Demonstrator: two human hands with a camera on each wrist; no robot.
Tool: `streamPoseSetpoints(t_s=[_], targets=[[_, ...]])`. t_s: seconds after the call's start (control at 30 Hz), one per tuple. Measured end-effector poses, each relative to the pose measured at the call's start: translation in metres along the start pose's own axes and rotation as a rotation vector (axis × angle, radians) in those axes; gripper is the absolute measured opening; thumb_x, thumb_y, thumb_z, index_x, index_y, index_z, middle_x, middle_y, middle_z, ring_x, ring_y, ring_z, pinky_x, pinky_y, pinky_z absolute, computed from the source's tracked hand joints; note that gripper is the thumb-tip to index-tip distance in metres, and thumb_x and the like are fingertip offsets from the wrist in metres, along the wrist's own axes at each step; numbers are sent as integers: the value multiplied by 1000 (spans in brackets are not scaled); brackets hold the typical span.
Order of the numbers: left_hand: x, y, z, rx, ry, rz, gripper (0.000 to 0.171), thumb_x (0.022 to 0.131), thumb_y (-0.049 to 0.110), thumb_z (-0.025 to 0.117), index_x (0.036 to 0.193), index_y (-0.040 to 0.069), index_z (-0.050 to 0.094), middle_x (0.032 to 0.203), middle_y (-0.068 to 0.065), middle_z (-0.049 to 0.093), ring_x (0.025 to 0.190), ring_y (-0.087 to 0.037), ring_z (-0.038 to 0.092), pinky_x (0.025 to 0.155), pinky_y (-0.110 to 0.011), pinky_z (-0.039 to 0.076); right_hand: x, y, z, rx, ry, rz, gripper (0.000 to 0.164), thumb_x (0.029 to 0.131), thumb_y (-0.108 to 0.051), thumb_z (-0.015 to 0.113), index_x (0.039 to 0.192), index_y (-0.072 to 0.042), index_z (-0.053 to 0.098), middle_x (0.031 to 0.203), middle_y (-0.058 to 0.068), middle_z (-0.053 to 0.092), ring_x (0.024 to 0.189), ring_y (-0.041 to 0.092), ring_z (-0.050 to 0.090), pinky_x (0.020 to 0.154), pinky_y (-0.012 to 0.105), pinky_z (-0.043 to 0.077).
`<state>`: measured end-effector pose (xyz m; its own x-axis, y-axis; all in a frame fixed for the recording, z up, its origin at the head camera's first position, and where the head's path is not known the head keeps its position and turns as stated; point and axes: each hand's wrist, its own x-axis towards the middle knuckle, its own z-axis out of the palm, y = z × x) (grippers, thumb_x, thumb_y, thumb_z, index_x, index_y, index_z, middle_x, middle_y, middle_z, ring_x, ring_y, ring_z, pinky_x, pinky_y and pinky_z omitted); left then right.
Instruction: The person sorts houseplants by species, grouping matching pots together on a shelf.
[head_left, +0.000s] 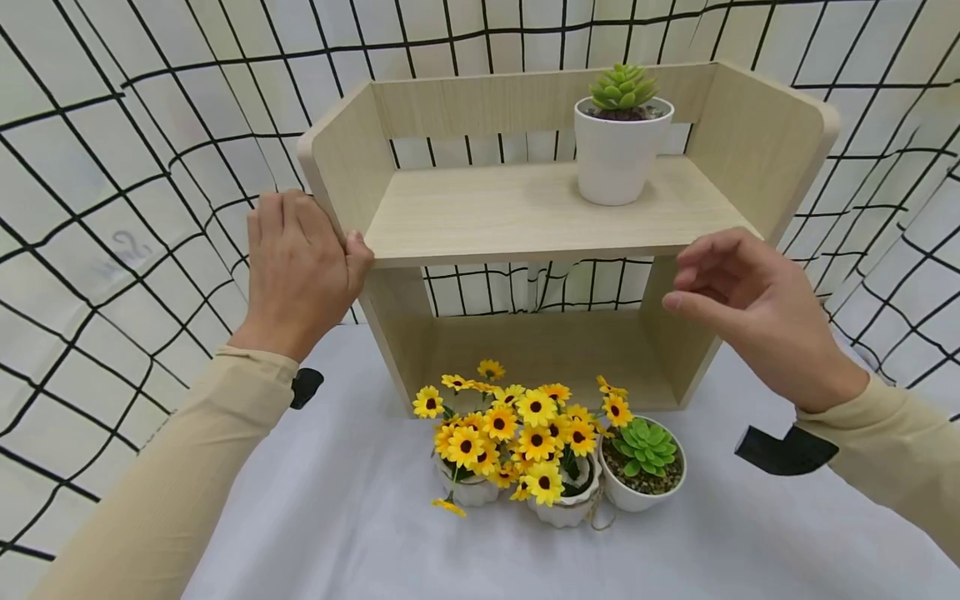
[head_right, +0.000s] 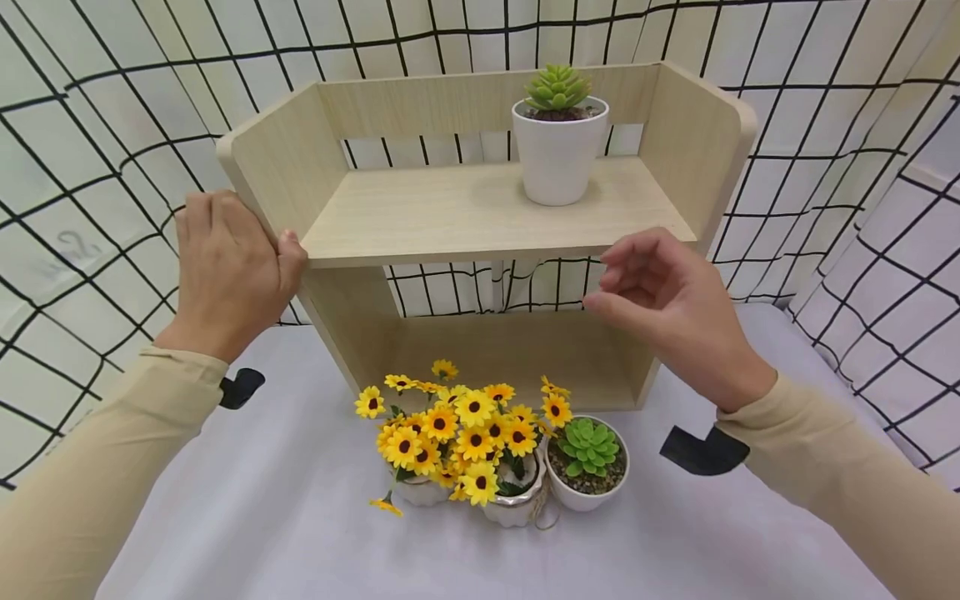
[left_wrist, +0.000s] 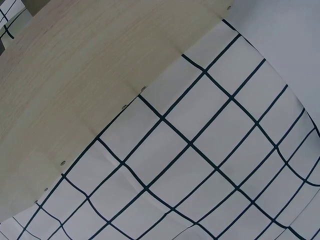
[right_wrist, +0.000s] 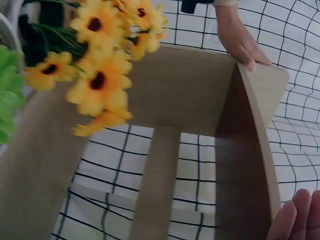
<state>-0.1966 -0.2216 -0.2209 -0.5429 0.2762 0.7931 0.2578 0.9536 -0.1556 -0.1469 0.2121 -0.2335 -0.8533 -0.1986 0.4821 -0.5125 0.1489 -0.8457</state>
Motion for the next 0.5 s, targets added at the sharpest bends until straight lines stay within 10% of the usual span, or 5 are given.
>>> streamPoseSetpoints(t_s=[0.5], targets=[[0, 1, 0, -19, 7, -4, 46, 100, 31, 27, 105, -13, 40, 99, -32, 43, 97, -45, 36, 82, -54, 29, -77, 73, 3, -183, -235, 83, 40, 87, 4, 75, 122, -7, 60, 116, -7, 63, 104, 6, 62, 92, 14, 52]])
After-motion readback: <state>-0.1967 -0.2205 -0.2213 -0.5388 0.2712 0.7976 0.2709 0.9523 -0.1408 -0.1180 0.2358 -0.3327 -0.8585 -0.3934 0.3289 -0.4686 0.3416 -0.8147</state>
